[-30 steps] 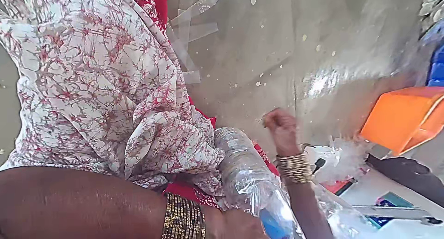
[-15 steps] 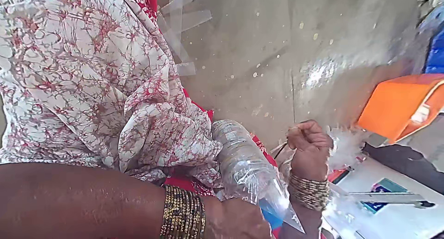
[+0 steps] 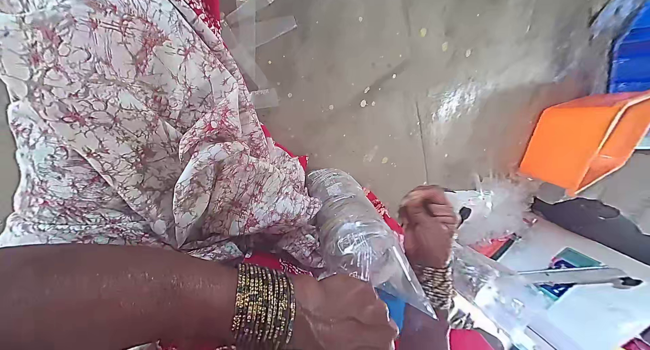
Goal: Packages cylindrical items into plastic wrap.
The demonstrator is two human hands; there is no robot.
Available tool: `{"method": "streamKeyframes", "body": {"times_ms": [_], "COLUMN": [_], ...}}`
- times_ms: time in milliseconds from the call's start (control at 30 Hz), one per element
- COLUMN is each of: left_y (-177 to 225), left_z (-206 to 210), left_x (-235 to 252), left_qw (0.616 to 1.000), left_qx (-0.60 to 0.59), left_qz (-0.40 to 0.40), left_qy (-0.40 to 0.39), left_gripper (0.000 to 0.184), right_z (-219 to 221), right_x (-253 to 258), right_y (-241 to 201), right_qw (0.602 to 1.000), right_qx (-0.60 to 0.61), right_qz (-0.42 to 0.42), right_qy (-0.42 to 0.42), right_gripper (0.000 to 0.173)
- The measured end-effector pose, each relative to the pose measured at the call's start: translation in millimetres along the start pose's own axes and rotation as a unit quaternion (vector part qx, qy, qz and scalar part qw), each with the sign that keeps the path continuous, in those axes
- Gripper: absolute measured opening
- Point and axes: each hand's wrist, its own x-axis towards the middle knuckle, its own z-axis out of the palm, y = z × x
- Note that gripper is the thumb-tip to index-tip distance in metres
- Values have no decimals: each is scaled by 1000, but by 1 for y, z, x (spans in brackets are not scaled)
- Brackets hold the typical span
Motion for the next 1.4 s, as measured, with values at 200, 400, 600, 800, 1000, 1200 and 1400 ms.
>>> {"method": "streamKeyframes", "body": {"times_ms": [200,400,600,800,1000,1200,1400], "left_y": [3,4,2,4,4,0,-4], "left_z": [-4,-5,3,6,18,2,4], "left_x": [1,4,2,-1,-1,6,12], "left_qw": [999,999,1000,1000,997,997,997], "left_qx": [-21,15,8,16,48,-66,-59], "left_qz": [-8,18,27,20,28,10,20], "left_qy": [-32,-40,11,4,48,-30,-50], "left_gripper": [17,16,19,12,13,18,17], "right_z": [8,10,6,12,51,72,72], "right_x": [-18,-19,4,33,65,76,93], "right_y": [11,19,5,-20,-38,-33,-41], "right_qw": [999,998,994,978,852,823,820], "right_qx": [-35,-21,-84,-120,-331,-349,-394], "right_qz": [-9,-4,-62,-123,-93,-87,-147], "right_qy": [-27,-57,-33,-120,-395,-440,-388], "right_gripper": [19,17,14,12,15,15,12]}}
